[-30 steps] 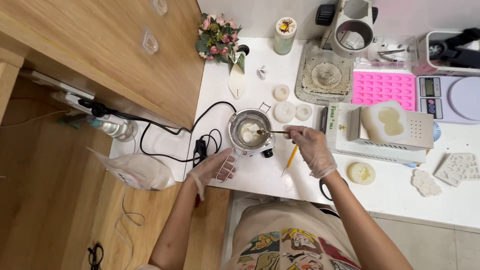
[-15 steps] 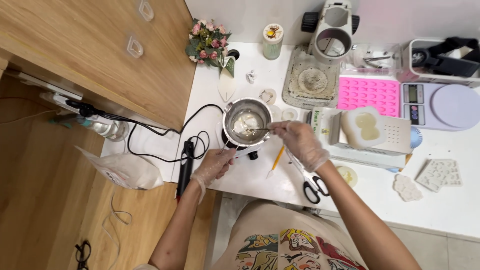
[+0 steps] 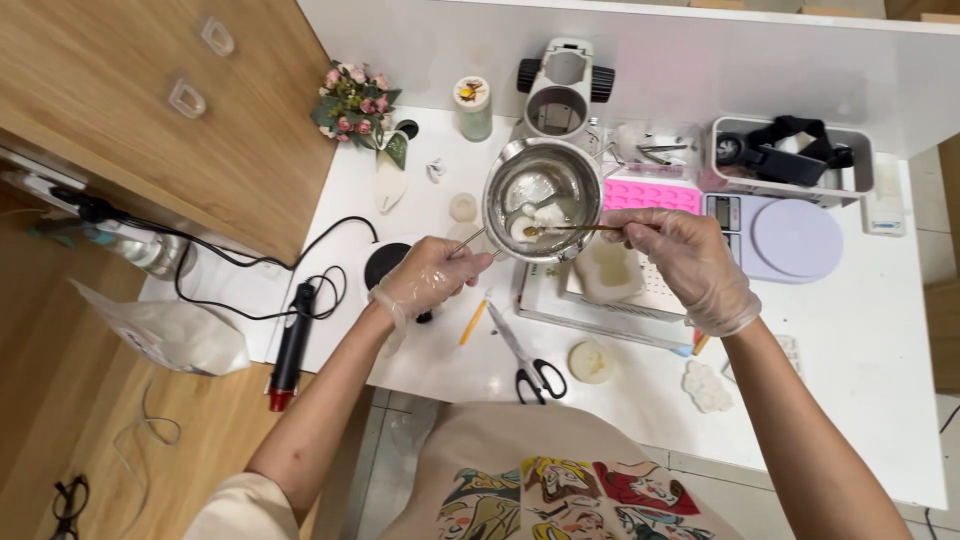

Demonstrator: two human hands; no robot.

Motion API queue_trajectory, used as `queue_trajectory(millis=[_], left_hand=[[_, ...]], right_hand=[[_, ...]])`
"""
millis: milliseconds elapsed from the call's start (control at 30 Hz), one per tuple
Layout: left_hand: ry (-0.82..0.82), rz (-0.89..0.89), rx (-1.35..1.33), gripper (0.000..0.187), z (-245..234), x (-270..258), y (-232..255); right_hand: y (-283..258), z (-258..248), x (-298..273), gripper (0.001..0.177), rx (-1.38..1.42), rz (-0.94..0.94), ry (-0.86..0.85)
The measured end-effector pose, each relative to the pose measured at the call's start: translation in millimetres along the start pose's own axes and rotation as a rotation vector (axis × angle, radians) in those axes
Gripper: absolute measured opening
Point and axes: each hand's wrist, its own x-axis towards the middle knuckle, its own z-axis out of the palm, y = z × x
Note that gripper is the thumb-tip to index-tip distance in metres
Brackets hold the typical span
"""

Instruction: Melting wax and pouring it into molds to create candles.

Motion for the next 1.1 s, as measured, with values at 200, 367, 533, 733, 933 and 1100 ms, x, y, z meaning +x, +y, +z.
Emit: queue_trajectory(millis=[200,367,533,733,933,1100], left_hand=[[0.037,0.117,0.194,0.046,34.8,22.3,17.5],[0.054,0.177,0.328,0.048,53.0,27.4,28.3],[0.079,0.147,0.464,0.052,62.8,33.4,32.1],[0.128,0.158,0.526,0.048,66.9,37.9,32.3],[0.142,0.213,0.602,0.048,69.3,39.0,30.8],[0.145,0.283,0.644,0.046,70.9,46.0,22.6]], right_hand=[[36.0,-45.6,-1.1,0.027,0.004,0.055,0.030],[53.9,-60.6,-4.6,0.027,0.073,0.040,0.032],[70.1,-64.9,-7.9,0.026,0.098,0.000,0.036],[81.8,-70.4,-10.6,0.027,0.120,-0.038,0.021],[94.2,-71.7,-10.1,0.027,0.120,-0.038,0.046],[106.9,-74.7,-11.5,0.027,0.092,-0.022,0.051]])
